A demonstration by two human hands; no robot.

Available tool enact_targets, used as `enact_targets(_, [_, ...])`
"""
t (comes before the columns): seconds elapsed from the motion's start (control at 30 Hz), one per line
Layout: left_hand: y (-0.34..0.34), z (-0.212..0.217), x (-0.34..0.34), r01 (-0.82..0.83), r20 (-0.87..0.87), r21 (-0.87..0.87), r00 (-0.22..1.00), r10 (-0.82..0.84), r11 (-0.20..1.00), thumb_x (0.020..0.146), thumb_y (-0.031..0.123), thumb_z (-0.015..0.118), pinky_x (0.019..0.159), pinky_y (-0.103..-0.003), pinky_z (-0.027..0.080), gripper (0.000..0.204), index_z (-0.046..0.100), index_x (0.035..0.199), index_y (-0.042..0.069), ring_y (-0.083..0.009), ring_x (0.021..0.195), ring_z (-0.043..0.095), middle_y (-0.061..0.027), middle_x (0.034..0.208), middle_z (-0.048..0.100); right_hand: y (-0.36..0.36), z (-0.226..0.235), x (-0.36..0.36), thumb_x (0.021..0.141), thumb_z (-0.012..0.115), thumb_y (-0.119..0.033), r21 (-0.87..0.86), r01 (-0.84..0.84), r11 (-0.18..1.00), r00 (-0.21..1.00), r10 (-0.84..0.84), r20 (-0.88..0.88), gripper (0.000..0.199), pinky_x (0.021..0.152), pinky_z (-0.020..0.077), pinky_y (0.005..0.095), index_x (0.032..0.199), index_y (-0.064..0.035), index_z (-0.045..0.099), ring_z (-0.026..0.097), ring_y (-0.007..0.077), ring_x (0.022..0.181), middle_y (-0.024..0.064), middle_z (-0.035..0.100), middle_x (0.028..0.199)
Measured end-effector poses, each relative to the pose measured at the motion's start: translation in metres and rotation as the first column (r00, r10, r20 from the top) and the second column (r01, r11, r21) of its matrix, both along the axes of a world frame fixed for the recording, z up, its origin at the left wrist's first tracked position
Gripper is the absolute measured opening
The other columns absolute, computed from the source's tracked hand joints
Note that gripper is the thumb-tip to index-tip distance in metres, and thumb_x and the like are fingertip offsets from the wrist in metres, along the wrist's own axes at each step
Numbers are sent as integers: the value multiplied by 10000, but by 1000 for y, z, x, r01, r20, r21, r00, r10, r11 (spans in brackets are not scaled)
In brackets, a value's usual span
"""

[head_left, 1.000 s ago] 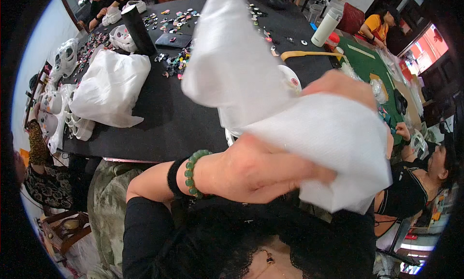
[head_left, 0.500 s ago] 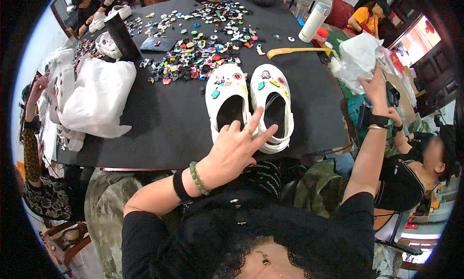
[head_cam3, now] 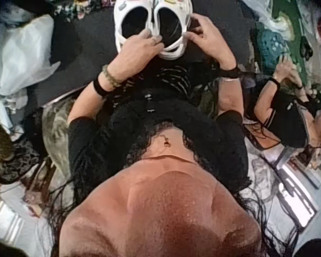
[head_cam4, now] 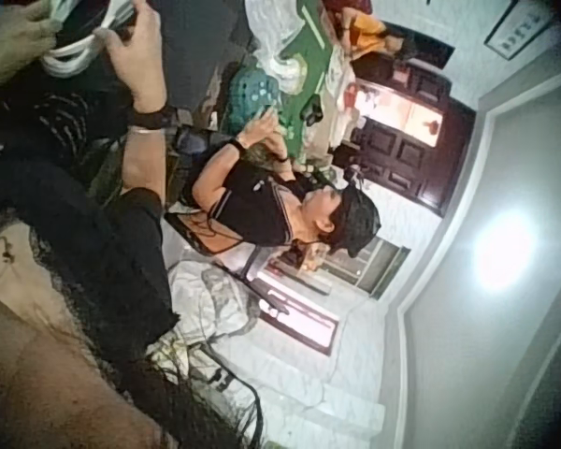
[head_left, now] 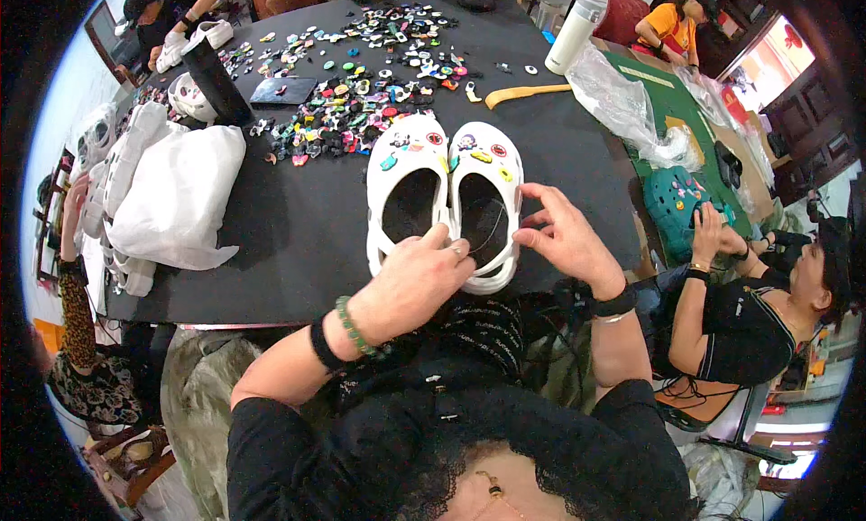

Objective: Attaching decorative charms to rubber clogs (shoes) at a workstation.

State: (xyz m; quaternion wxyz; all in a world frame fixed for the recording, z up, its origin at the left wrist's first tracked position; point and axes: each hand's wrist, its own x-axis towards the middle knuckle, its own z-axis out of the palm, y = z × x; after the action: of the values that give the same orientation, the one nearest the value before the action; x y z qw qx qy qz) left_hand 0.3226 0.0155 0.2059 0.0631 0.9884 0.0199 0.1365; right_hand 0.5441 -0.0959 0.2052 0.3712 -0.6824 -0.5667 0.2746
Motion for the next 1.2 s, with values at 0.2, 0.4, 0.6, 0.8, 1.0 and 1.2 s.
enact_targets(0.2, [37, 30, -66, 184, -99, 116, 980, -173, 976, 682, 164, 554, 711, -292, 420, 103, 580, 748, 89, -156, 831, 497, -7, 925, 578, -17, 3, -56, 758, 720, -201, 111, -232, 966, 955, 204, 216, 611, 801, 480, 339, 1247, -7, 409, 556, 254, 921, 155, 452, 1133])
enact_targets(0.4, [60, 45, -133, -19, -108, 249, 993, 47, 968, 615, 96, 606, 676, -307, 444, 68, 581, 658, 50, -165, 739, 515, -4, 993, 623, -11, -16, -90, 799, 645, -207, 138, -548, 825, 830, 518, 206, 464, 856, 457, 390, 1149, 30, 454, 528, 354, 1013, 202, 514, 1094])
enact_targets(0.6, [62, 55, -167, -209, -262, 231, 927, 268, 950, 629, 101, 597, 861, -404, 430, 71, 619, 687, 67, -261, 1046, 538, 37, 1063, 642, 9, -13, -85, 801, 655, -153, 106, -493, 864, 865, 474, 164, 311, 736, 495, 352, 1050, 5, 555, 604, 294, 855, 153, 598, 978])
enact_targets(0.8, [45, 55, -180, -389, -233, 74, 888, 395, 918, 643, 51, 562, 1012, -456, 304, 104, 662, 656, 76, -267, 1180, 479, -17, 1017, 670, 21, 1, -84, 788, 645, -102, 11, -270, 963, 963, 270, 5, 298, 761, 474, 391, 1037, -1, 515, 571, 327, 866, 150, 539, 951])
enact_targets(1.0, [24, 70, -163, -426, 119, 84, 902, 415, 901, 571, -40, 556, 994, -519, 328, 124, 570, 658, 47, -310, 1112, 545, -73, 1047, 651, 40, -12, -93, 782, 658, -120, 261, -276, 925, 938, 200, 282, 442, 932, 410, 412, 1152, -17, 440, 448, 379, 1123, 207, 416, 1208])
enact_targets(1.2, [12, 45, -131, -394, 304, -269, 831, 465, 879, 671, -50, 572, 870, -410, 444, 180, 564, 839, 14, -313, 985, 582, -124, 994, 626, 56, -18, -98, 793, 661, -174, 273, -276, 921, 943, 204, 263, 558, 1004, 356, 422, 1250, -14, 383, 383, 407, 1211, 250, 334, 1329])
